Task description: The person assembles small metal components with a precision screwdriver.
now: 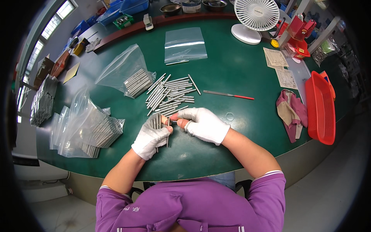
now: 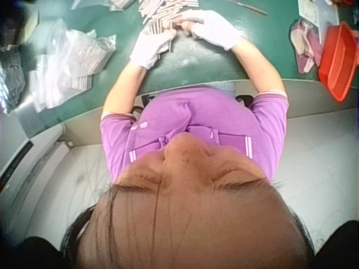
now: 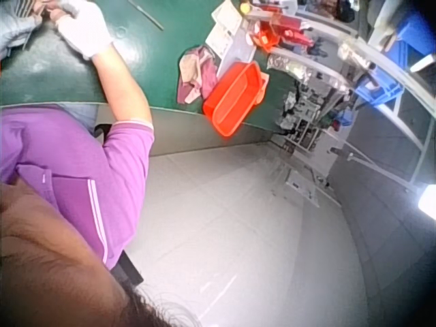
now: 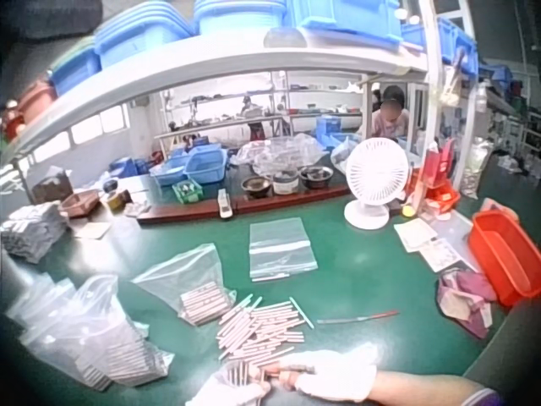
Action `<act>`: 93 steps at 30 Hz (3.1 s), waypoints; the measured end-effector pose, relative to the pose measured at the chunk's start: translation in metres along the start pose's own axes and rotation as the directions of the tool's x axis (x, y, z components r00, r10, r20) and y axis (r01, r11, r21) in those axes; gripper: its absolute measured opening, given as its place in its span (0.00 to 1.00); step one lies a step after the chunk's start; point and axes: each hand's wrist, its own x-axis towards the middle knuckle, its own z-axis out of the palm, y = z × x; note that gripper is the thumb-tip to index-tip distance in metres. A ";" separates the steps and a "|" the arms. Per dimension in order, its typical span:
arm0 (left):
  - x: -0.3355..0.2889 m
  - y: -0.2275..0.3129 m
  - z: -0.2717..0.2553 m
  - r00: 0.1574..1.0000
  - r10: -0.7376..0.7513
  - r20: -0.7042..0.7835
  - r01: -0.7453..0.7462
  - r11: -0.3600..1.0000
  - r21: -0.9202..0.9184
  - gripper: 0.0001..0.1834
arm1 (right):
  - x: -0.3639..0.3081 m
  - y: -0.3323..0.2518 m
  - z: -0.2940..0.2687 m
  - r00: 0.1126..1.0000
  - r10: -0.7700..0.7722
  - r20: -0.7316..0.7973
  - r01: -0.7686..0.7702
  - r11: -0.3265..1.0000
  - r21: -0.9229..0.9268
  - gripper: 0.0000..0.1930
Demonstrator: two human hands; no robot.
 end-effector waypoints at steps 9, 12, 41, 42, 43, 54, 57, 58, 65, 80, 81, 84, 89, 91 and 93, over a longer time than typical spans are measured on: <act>0.002 -0.002 0.002 0.998 0.046 -0.032 -0.044 0.997 0.068 0.10 | -0.001 -0.002 -0.001 0.997 0.074 0.035 -0.076 0.994 0.073 0.14; 0.003 -0.006 -0.001 0.998 0.052 -0.022 -0.050 0.997 0.058 0.09 | 0.000 -0.002 0.000 0.994 0.102 0.041 -0.106 0.986 0.131 0.14; -0.002 0.001 0.002 1.000 0.024 -0.020 -0.021 0.991 0.131 0.10 | -0.002 -0.004 0.000 0.997 0.076 0.031 -0.077 0.995 0.059 0.13; -0.003 0.002 0.003 0.999 0.024 -0.029 -0.019 0.987 0.158 0.10 | -0.003 -0.003 0.000 0.999 0.043 0.030 -0.043 0.999 0.012 0.14; -0.003 0.002 0.003 0.999 0.024 -0.037 -0.016 0.983 0.184 0.11 | -0.003 -0.004 0.000 0.999 0.043 0.031 -0.044 0.999 0.012 0.14; 0.002 -0.011 -0.002 0.976 0.214 -0.034 -0.191 0.925 0.328 0.14 | -0.008 -0.002 0.001 0.946 -0.324 -0.027 0.278 0.847 -0.454 0.13; 0.003 -0.013 -0.003 0.970 0.244 -0.018 -0.224 0.913 0.340 0.16 | -0.009 -0.007 -0.002 0.925 -0.378 0.030 0.330 0.765 -0.553 0.13; 0.003 -0.013 -0.003 0.967 0.256 -0.008 -0.236 0.903 0.358 0.16 | -0.009 -0.006 -0.003 0.926 -0.377 0.031 0.330 0.765 -0.553 0.13; 0.002 -0.014 -0.003 0.968 0.251 -0.006 -0.231 0.901 0.367 0.21 | -0.007 -0.001 -0.002 0.932 -0.361 0.034 0.328 0.798 -0.506 0.13; 0.006 -0.010 -0.003 0.965 0.263 -0.019 -0.239 0.903 0.357 0.16 | 0.000 0.004 -0.006 0.998 -0.056 0.009 0.056 0.998 0.002 0.13; 0.006 -0.010 -0.003 0.966 0.257 -0.024 -0.234 0.912 0.338 0.14 | 0.000 0.004 -0.006 0.999 -0.048 0.002 0.048 0.999 0.005 0.13; 0.006 -0.009 -0.003 0.965 0.258 -0.034 -0.233 0.915 0.330 0.12 | 0.000 0.001 -0.007 0.999 -0.033 0.005 0.033 0.999 -0.033 0.13; 0.007 -0.007 -0.004 0.967 0.255 -0.012 -0.237 0.917 0.320 0.09 | 0.000 0.004 -0.006 0.994 -0.078 -0.075 0.069 0.992 -0.107 0.13; 0.004 -0.004 -0.002 0.983 0.175 -0.050 -0.162 0.967 0.197 0.08 | 0.001 0.007 -0.007 0.987 -0.097 -0.126 0.075 0.983 -0.169 0.14; 0.004 -0.002 -0.002 0.986 0.162 -0.034 -0.152 0.968 0.198 0.08 | 0.002 0.011 -0.008 0.903 -0.367 -0.223 0.213 0.834 -0.510 0.13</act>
